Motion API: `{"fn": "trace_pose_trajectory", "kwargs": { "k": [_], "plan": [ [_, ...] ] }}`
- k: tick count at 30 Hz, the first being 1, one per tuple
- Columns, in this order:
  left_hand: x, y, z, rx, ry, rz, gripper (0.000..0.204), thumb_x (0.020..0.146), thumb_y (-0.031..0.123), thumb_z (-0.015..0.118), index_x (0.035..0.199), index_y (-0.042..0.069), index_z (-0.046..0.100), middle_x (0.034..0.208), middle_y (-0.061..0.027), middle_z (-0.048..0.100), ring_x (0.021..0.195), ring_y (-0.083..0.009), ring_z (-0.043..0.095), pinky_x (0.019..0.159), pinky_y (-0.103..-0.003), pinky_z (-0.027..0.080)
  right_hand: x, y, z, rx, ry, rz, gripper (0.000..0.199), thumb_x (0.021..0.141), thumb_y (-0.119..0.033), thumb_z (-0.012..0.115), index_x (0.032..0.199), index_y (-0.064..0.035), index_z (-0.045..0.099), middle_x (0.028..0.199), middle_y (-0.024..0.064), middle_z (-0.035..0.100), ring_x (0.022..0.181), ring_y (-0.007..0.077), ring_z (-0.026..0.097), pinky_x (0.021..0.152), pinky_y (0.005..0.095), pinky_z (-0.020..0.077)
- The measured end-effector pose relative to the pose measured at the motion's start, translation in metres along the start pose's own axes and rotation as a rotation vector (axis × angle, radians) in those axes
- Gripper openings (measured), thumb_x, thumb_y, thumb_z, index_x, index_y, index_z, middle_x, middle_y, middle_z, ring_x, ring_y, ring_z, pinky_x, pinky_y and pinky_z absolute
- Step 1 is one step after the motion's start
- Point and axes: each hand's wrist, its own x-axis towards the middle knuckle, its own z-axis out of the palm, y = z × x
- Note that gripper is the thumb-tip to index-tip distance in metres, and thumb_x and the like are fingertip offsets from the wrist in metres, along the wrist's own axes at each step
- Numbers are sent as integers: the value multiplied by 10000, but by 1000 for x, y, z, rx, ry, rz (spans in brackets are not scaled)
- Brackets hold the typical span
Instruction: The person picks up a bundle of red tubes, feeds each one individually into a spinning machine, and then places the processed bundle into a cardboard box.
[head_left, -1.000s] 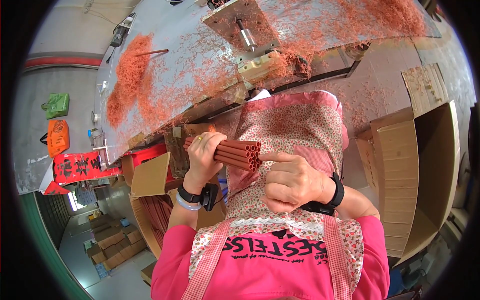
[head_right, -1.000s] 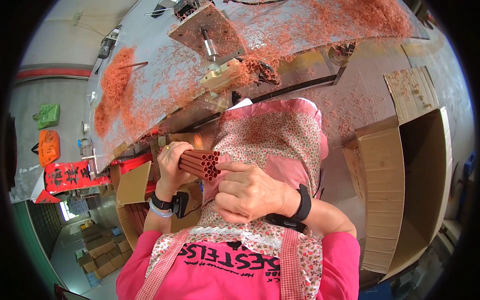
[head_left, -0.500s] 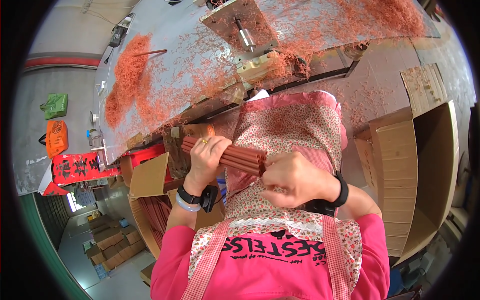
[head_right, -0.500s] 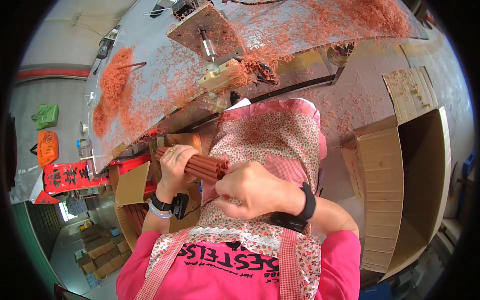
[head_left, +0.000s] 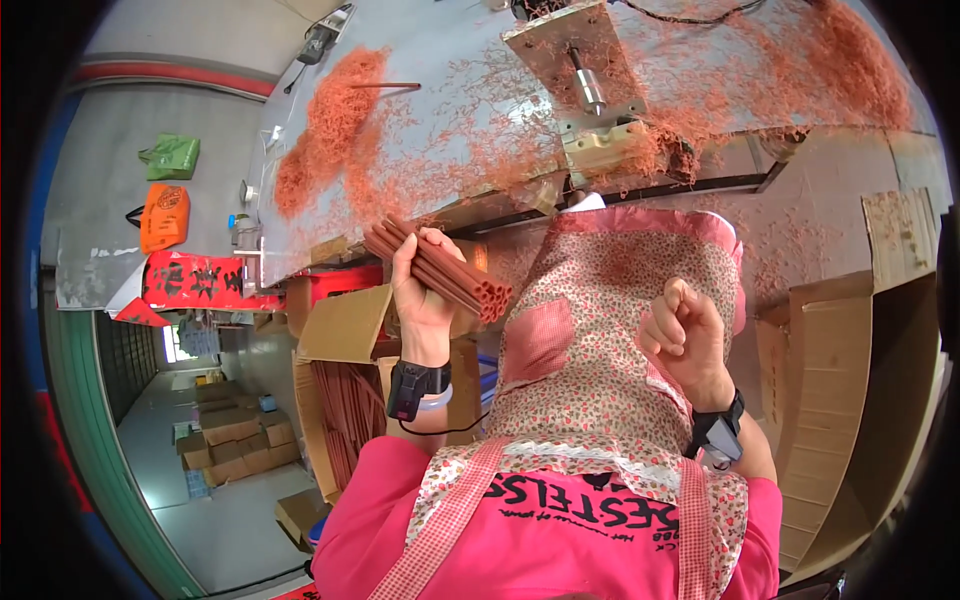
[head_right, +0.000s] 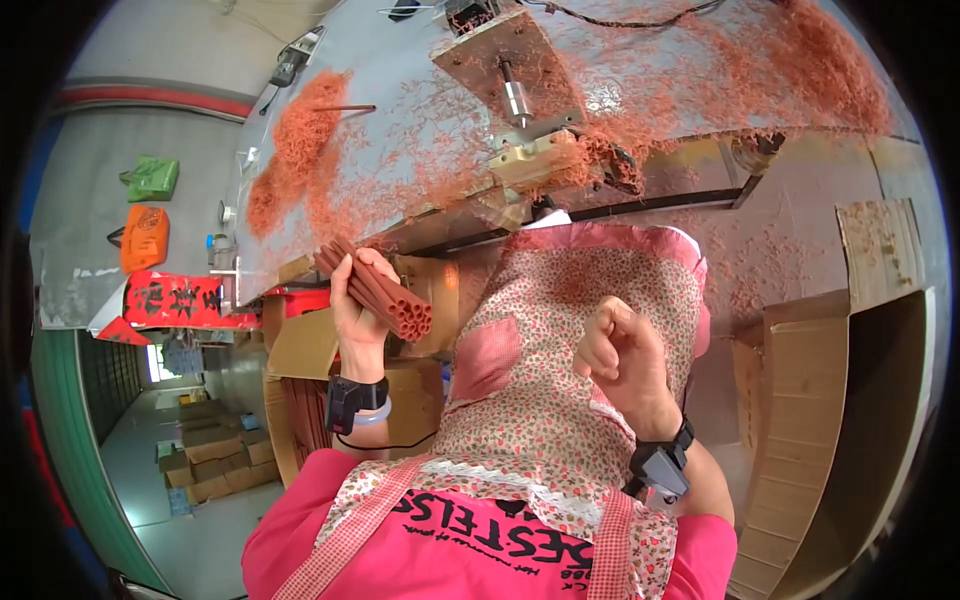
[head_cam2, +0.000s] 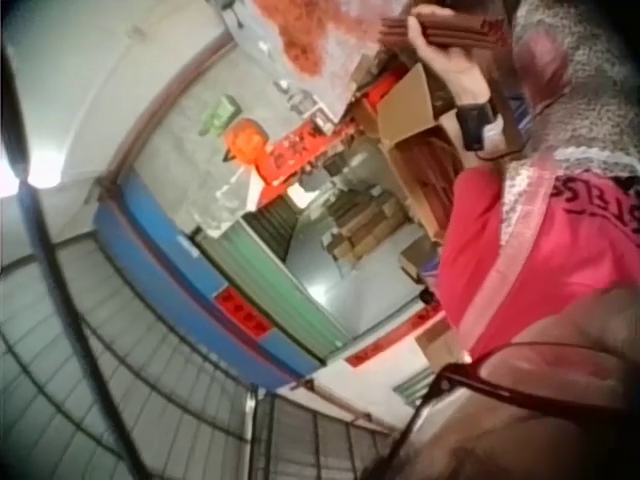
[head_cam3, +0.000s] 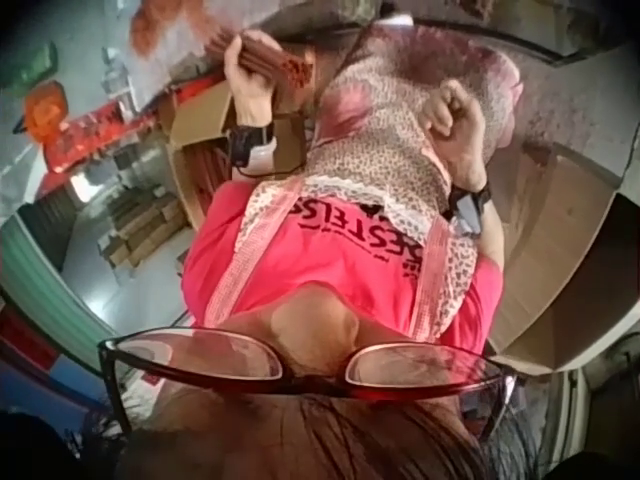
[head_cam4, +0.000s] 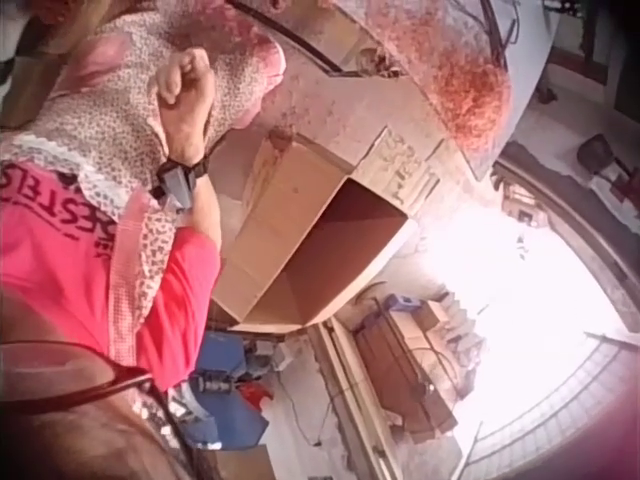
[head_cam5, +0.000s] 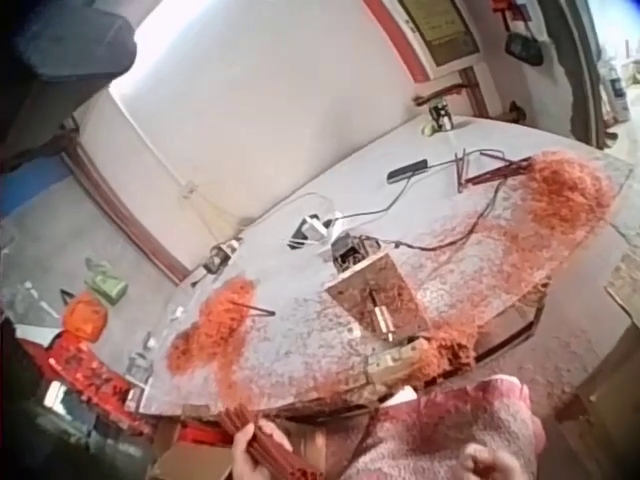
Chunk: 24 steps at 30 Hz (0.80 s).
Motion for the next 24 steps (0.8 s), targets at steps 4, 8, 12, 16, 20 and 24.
{"fn": "trace_pose_trajectory", "kwargs": {
  "k": [4,8,12,16,20,24],
  "plan": [
    [1,-1,5,-131,23,29,143,845,95,596,965,48,534,926,-46,590,883,-179,578,861,-347,484,-3,2,-4,29,94,-1,217,936,-268,434,808,-99,478,491,-22,336,400,84,285,470,271,328],
    [0,-4,11,1,84,90,122,847,99,595,946,47,544,892,-43,586,877,-176,577,857,-340,486,-6,4,-11,34,124,10,219,938,-273,435,822,-97,494,506,-20,351,415,93,307,489,274,353],
    [4,-10,16,89,105,119,106,821,91,611,907,50,565,855,-61,589,831,-193,577,826,-348,483,-16,2,-9,-140,25,59,227,939,-289,453,940,-76,531,632,6,470,546,125,458,580,294,432],
    [-10,-87,52,652,18,182,279,805,82,621,1058,58,507,910,-56,545,812,-183,527,761,-332,460,-13,-8,-2,-888,-187,-84,591,897,-264,568,1371,-10,324,1098,137,588,1013,184,564,880,347,461],
    [-24,-159,76,1028,-350,67,458,793,131,643,1195,47,440,1041,-78,534,947,-201,531,855,-350,449,-2,10,29,-923,-254,-388,858,718,-205,732,1396,-19,240,1111,131,566,891,168,587,739,299,505],
    [-39,-224,128,1228,-622,-83,583,779,147,676,1278,28,398,1138,-100,529,1070,-203,519,920,-351,424,-46,-9,7,-828,-69,-520,789,687,-183,726,1339,-6,319,1025,116,580,731,125,588,602,247,496]
  ]
}}
